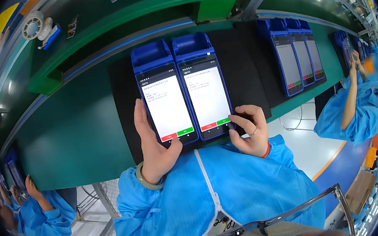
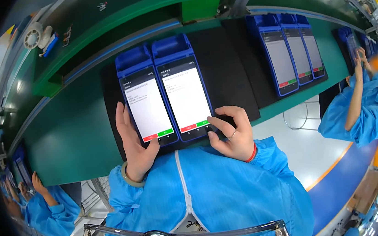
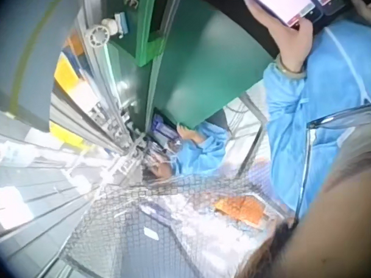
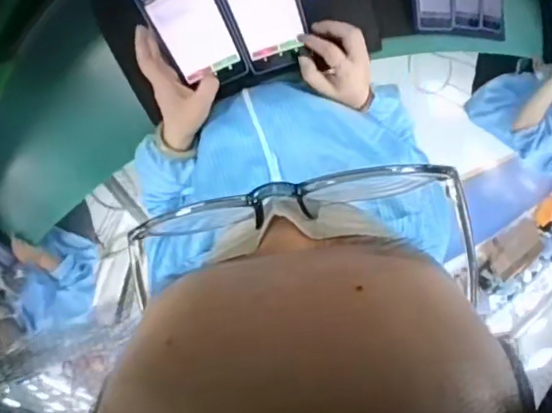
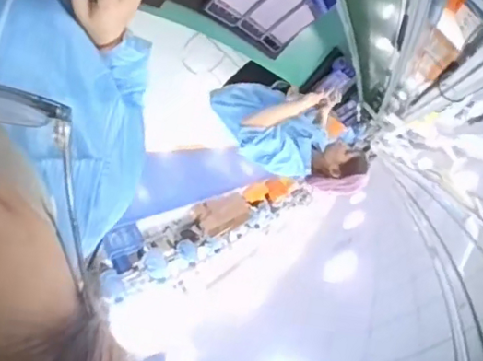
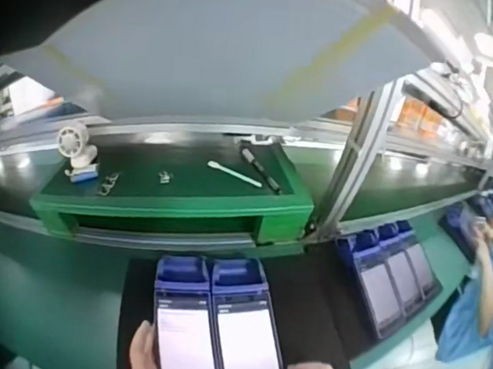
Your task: The person tests handheld payment terminals by tapping through system diagnostic prompts and camera tests on their touchscreens. They slide completed trays of terminals down the assembly line and receive new batches to test.
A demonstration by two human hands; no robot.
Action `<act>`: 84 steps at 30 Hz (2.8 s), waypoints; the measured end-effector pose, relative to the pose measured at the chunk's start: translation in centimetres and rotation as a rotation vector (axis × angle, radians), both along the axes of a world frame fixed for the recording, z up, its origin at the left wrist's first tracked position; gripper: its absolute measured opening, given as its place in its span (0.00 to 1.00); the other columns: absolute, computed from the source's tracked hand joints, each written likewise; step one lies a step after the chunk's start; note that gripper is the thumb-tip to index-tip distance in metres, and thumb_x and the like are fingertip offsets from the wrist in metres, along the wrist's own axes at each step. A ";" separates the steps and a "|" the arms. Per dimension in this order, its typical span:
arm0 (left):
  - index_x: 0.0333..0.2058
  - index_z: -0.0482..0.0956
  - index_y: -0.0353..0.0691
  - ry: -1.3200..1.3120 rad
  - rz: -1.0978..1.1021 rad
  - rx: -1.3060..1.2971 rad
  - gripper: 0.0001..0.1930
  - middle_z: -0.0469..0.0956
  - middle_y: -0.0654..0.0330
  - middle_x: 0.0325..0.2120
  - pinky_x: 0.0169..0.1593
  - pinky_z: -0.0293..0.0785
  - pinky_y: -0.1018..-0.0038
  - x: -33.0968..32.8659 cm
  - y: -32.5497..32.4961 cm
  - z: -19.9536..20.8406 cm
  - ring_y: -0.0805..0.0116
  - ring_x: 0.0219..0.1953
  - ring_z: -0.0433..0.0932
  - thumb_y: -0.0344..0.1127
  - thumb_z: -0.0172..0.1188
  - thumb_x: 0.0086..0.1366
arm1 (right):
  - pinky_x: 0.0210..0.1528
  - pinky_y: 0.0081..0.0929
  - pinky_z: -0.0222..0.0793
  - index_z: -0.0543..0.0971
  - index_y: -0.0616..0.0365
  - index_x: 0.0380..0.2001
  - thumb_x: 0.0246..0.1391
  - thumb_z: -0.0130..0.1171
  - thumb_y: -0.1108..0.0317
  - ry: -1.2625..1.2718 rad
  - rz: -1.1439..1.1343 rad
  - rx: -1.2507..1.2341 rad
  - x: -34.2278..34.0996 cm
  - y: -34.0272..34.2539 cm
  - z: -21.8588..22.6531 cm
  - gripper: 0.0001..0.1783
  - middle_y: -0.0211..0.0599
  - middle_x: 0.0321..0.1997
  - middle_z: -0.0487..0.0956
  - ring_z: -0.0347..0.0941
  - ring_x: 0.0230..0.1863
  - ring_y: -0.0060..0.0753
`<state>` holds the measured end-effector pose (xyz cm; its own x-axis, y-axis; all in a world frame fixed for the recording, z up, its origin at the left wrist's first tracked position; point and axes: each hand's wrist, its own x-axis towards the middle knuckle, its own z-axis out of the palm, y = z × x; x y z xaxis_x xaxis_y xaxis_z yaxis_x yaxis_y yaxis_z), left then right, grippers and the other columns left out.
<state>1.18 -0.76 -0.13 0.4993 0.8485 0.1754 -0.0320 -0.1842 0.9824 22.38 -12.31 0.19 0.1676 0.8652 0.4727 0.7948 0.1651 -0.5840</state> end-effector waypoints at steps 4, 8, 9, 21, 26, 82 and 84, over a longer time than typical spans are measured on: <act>0.64 0.33 0.39 0.007 0.008 -0.017 0.49 0.44 0.42 0.62 0.64 0.48 0.65 0.5 0.0 0.3 0.56 0.64 0.51 0.20 0.47 0.43 | 0.41 0.33 0.68 0.80 0.57 0.33 0.32 0.65 0.73 -0.038 0.019 0.046 0.1 0.1 -0.3 0.17 0.45 0.42 0.71 0.69 0.42 0.43; 0.64 0.33 0.39 0.029 0.017 0.020 0.50 0.44 0.43 0.62 0.64 0.48 0.65 0.4 0.2 0.2 0.56 0.64 0.51 0.19 0.48 0.41 | 0.42 0.35 0.67 0.80 0.57 0.34 0.33 0.64 0.70 -0.109 0.053 0.030 0.3 0.2 -0.2 0.18 0.46 0.44 0.71 0.69 0.42 0.44; 0.64 0.33 0.39 0.006 0.009 0.004 0.50 0.44 0.43 0.62 0.64 0.49 0.65 0.4 0.1 0.3 0.56 0.64 0.51 0.19 0.48 0.42 | 0.43 0.36 0.67 0.80 0.57 0.35 0.34 0.64 0.69 -0.087 0.050 0.019 0.4 0.0 -0.2 0.18 0.47 0.44 0.71 0.69 0.42 0.44; 0.63 0.34 0.29 0.065 0.028 0.110 0.48 0.42 0.41 0.62 0.65 0.45 0.65 0.1 0.2 0.3 0.53 0.66 0.46 0.21 0.51 0.44 | 0.39 0.27 0.71 0.79 0.64 0.37 0.36 0.62 0.76 0.144 -0.020 0.062 0.2 1.3 -0.4 0.18 0.47 0.45 0.69 0.71 0.38 0.37; 0.63 0.35 0.31 0.080 0.015 0.111 0.48 0.42 0.43 0.63 0.66 0.42 0.63 0.0 0.1 0.4 0.52 0.66 0.45 0.22 0.51 0.43 | 0.40 0.26 0.72 0.78 0.65 0.37 0.39 0.61 0.78 0.189 -0.023 0.065 0.3 1.7 -0.4 0.17 0.47 0.45 0.69 0.72 0.39 0.37; 0.64 0.27 0.40 -0.002 -0.204 -0.121 0.52 0.38 0.40 0.63 0.65 0.45 0.59 -2.2 1.7 0.5 0.48 0.66 0.46 0.19 0.47 0.41 | 0.33 0.27 0.66 0.81 0.58 0.31 0.35 0.61 0.73 -0.023 0.080 0.099 0.2 1.7 -0.8 0.13 0.41 0.37 0.73 0.67 0.34 0.34; 0.64 0.28 0.39 -0.006 -0.188 -0.124 0.52 0.39 0.39 0.63 0.65 0.46 0.60 -2.1 1.5 0.6 0.47 0.66 0.46 0.19 0.48 0.41 | 0.32 0.26 0.66 0.81 0.58 0.31 0.35 0.61 0.73 -0.031 0.079 0.102 0.2 1.7 -0.8 0.13 0.40 0.36 0.73 0.67 0.34 0.34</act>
<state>-0.91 0.74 0.43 0.6497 0.7561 0.0790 -0.0600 -0.0526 0.9968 22.56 -10.65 -0.59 0.0843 0.8225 0.5624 0.7945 0.2852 -0.5362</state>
